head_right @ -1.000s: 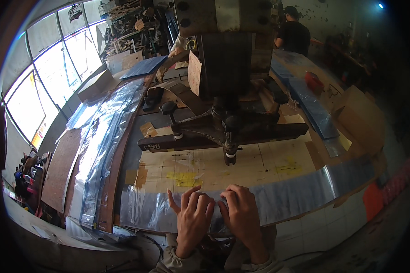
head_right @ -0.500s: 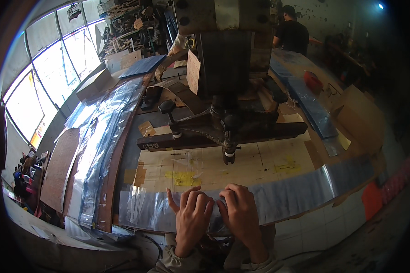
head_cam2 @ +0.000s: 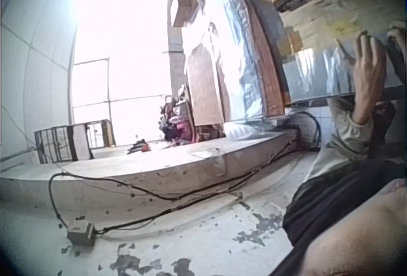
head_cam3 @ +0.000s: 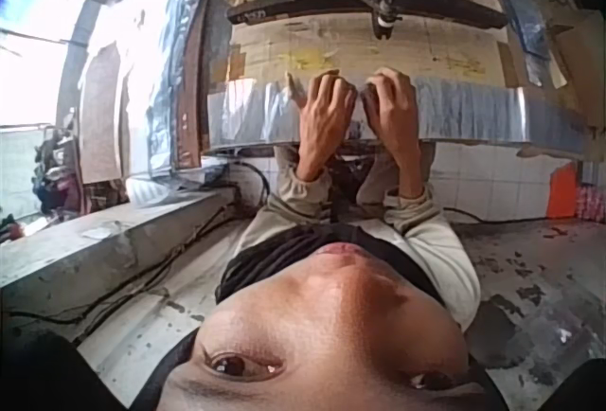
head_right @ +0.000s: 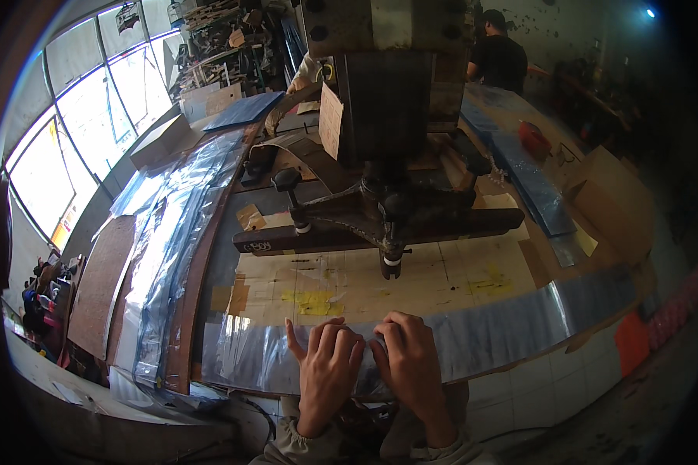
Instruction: The person aligns a metallic strip on the work surface, applies a piece of tape to it by hand, and smooths the strip flat against the board.
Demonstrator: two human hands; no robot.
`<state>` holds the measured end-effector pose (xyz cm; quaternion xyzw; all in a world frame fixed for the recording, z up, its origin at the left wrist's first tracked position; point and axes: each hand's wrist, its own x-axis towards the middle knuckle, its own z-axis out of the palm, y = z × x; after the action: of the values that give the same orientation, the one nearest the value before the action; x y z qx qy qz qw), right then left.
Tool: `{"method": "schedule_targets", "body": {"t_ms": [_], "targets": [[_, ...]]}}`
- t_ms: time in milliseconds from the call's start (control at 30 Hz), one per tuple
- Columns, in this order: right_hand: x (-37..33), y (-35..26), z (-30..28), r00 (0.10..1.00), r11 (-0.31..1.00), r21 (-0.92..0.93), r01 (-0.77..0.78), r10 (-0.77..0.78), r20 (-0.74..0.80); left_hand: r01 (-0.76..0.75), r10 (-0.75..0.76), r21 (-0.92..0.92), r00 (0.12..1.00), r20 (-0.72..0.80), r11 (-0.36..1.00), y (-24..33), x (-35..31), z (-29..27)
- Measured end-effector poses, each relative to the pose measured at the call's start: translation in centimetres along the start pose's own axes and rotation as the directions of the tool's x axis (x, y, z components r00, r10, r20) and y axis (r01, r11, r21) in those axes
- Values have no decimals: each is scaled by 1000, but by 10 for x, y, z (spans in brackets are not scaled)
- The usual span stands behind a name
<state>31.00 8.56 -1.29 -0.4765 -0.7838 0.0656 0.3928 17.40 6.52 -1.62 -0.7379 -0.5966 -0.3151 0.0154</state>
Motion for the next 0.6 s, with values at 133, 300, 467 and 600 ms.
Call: {"method": "schedule_targets", "body": {"t_ms": [133, 300, 467, 600], "targets": [[0, 0, 0, 1000, 1000, -5, 2, -2, -5, 4, -4, -12, 1000, -5, 1000, 0, 0, 1], [0, 0, 0, 1000, 1000, -6, 1, -1, -8, 4, -4, -6, 1000, 5, 1000, 0, 1, 0], [0, 1, 1, 1000, 1000, -3, -3, 3, -5, 11, -11, -19, 1000, 5, 1000, 0, 2, 1], [0, 1, 0, 1000, 1000, -3, 6, -6, -8, 24, -24, -20, 1000, 0, 1000, 1, 1, 1]]}}
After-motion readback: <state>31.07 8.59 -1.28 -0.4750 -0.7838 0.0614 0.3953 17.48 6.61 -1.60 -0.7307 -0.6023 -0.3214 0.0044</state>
